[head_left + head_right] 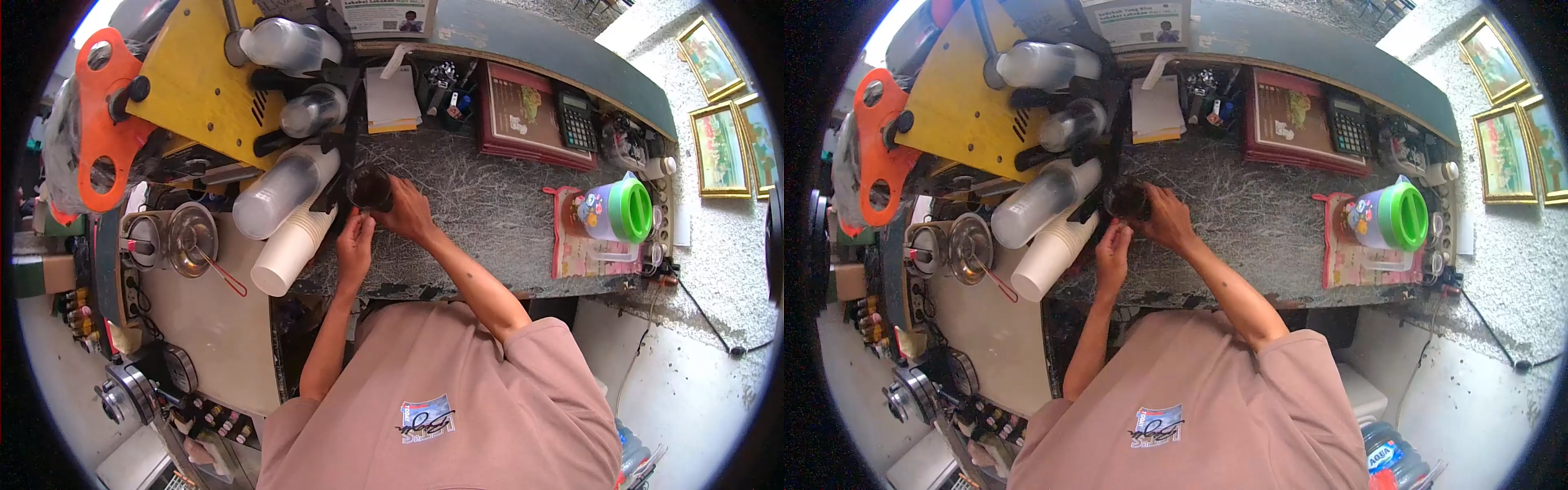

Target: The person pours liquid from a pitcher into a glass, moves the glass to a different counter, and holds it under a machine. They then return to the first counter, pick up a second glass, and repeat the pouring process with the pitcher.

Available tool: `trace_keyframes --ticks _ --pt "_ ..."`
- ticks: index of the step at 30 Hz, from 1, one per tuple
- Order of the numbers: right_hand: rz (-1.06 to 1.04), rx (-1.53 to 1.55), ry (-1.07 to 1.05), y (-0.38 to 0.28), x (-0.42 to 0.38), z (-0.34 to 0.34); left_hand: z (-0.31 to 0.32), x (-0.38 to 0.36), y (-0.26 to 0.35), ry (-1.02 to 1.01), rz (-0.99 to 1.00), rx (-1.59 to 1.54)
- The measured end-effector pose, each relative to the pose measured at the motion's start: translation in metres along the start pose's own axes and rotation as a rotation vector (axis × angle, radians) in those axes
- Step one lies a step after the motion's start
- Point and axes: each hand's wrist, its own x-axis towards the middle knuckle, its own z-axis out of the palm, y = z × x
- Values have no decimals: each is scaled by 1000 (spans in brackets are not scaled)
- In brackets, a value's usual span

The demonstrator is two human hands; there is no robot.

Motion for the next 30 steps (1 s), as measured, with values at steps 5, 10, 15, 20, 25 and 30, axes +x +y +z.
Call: trace_keyframes --ticks 5,10,15,20,25,30 --pt "-33 77 -12 14 -10 1 2 -4 -3 -84 54 -10" --pt "22 245 44 24 -45 -18 -1 -19 -11 -34 -1 -39" --pt "168 370 182 62 -126 -70 -4 -42 -18 -21 -180 96" --pt "383 126 585 123 -237 -123 14 -57 -27 -106 -273 182" --pt "410 -261 1086 200 -314 -235 63 -69 -20 -196 -227 158" --pt "598 -700 1140 275 -322 -397 102 -74 -25 -321 -232 200"
